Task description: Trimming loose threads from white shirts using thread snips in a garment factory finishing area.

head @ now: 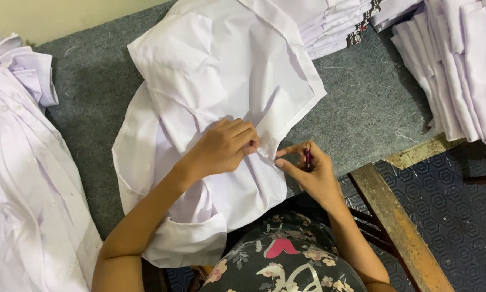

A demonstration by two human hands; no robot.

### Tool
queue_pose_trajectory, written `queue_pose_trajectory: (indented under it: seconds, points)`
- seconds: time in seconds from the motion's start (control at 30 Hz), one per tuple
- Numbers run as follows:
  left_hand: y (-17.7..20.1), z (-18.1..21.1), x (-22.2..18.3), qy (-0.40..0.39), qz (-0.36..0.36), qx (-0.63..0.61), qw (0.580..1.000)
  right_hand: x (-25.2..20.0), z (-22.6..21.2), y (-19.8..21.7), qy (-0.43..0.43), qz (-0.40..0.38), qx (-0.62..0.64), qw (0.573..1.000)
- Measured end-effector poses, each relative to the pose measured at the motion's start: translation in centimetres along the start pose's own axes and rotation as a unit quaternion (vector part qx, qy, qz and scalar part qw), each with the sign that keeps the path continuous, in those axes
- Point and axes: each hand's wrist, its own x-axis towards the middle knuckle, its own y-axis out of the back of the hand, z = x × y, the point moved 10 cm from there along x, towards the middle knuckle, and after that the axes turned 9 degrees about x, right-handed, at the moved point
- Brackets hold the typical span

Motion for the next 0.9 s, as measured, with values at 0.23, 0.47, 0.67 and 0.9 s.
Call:
queue_pose_trajectory:
  seconds: [0.23,0.47,0.67,0.9]
  points:
    - [0.6,0.8,0.6,0.113,-0.093,-0.062,0.987,-0.1,-0.2,-2.8,0.046,0.018,-0.024,0.998]
    - [0.3,-0.1,0.3,0.137,-0.123,-0.081,0.980,-0.8,-0.7,-3.4,0.055,-0.003,-0.066,0.996]
    - [-0.2,0.0,-0.1,0.222,-0.209,-0.275,0.912,-1.1,-1.5,-1.9,0.040,0.016,-0.028,0.999]
    - [-1.4,-0.4,-0.9,0.274,-0.252,-0.326,0.869,-1.0,-3.3,-2.0,0.106,-0.016,-0.064,0.992]
